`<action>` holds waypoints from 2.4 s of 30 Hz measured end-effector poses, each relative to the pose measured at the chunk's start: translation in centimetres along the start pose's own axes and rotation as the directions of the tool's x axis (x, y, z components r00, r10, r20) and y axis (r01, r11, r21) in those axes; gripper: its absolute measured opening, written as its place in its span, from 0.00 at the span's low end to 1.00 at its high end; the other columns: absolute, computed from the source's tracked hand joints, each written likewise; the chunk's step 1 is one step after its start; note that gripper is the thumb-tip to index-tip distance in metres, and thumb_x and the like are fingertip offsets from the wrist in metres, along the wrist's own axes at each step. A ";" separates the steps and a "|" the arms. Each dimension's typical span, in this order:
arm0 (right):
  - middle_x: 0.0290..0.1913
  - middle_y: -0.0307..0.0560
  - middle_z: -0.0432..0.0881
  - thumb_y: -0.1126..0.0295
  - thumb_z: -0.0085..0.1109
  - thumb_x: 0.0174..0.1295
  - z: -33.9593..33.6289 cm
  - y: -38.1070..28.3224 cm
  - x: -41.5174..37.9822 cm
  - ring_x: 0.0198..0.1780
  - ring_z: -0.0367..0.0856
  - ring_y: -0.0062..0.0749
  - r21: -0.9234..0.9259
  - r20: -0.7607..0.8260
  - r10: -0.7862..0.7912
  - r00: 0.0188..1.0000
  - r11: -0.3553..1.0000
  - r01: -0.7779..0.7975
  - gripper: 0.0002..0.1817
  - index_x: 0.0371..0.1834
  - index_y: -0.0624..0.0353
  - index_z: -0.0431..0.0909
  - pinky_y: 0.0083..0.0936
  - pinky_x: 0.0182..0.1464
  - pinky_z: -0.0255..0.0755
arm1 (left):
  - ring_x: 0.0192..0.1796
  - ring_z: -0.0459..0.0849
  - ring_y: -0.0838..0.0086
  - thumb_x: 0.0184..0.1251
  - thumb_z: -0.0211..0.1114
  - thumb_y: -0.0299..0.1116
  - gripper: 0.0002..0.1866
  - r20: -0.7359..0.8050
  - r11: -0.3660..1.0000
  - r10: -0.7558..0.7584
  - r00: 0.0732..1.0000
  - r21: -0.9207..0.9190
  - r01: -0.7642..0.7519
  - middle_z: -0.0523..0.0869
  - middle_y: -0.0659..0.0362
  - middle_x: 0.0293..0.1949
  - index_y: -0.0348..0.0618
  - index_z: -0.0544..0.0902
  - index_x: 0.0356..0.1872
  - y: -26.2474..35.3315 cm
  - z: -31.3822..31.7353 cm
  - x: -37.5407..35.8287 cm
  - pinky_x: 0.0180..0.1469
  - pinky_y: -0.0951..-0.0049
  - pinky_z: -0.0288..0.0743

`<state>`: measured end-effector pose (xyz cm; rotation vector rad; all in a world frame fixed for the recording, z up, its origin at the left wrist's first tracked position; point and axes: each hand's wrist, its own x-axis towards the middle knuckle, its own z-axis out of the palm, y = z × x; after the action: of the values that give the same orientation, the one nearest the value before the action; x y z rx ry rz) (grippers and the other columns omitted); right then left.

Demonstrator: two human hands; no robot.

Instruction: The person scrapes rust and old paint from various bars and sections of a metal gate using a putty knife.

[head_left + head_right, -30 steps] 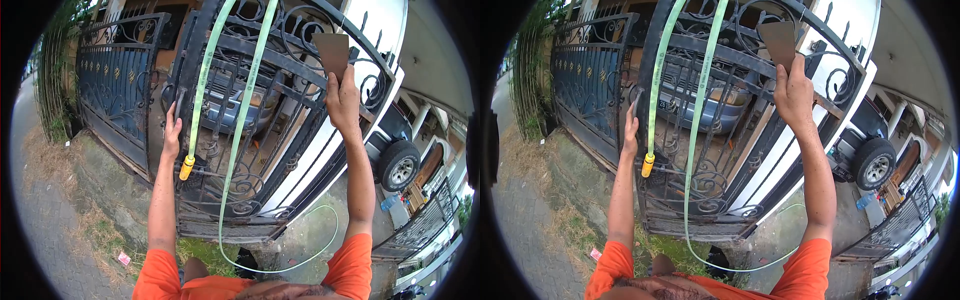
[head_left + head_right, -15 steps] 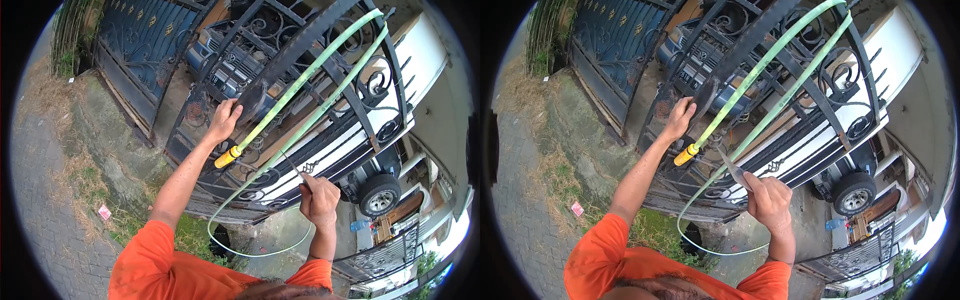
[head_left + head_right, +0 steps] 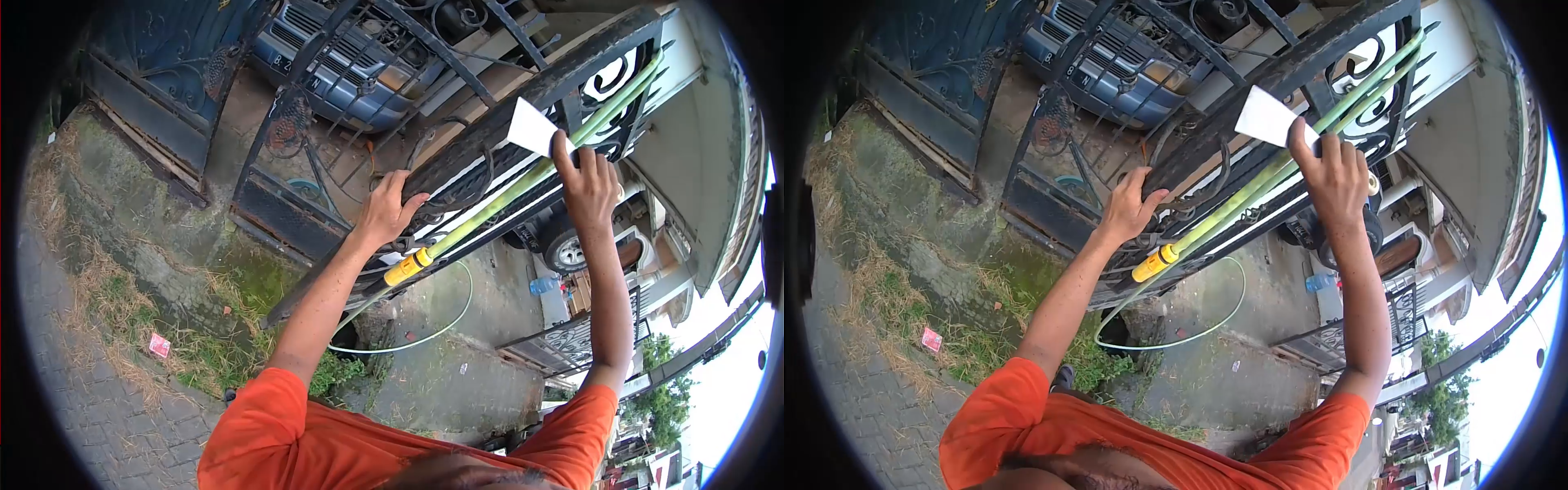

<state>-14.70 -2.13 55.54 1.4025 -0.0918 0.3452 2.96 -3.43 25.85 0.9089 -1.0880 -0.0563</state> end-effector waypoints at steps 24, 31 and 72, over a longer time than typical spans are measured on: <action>0.28 0.70 0.79 0.68 0.51 0.69 -5.0 -4.8 5.0 0.37 0.78 0.70 0.506 0.752 -0.021 0.659 0.659 -0.557 0.09 0.42 0.58 0.62 0.57 0.39 0.70 | 0.41 0.84 0.43 0.62 0.68 0.54 0.30 -0.060 0.999 -0.040 0.997 -0.023 0.039 0.83 0.41 0.41 0.36 0.76 0.51 -0.1 -0.1 -0.5 0.40 0.54 0.79; 0.25 0.66 0.81 0.65 0.48 0.70 -6.7 -11.8 5.3 0.32 0.81 0.68 0.335 0.819 0.037 0.572 0.780 -0.529 0.10 0.45 0.57 0.60 0.59 0.34 0.71 | 0.72 0.64 0.50 0.73 0.57 0.41 0.27 -0.024 0.980 0.193 0.981 -0.035 -0.194 0.69 0.46 0.68 0.37 0.66 0.67 -4.2 -1.6 -3.6 0.71 0.57 0.59; 0.19 0.66 0.79 0.64 0.52 0.70 -11.8 -55.4 -9.1 0.25 0.79 0.67 0.475 0.868 0.148 0.474 0.036 -0.879 0.12 0.40 0.58 0.61 0.57 0.24 0.70 | 0.50 0.85 0.58 0.70 0.58 0.41 0.17 0.044 0.358 -0.932 0.360 0.270 0.894 0.86 0.50 0.49 0.43 0.83 0.52 -15.8 -14.5 -39.9 0.54 0.62 0.75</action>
<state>-8.87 0.67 -1.51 2.6724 -1.3300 0.6681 0.28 13.28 -16.19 1.6649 -0.6025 -1.0418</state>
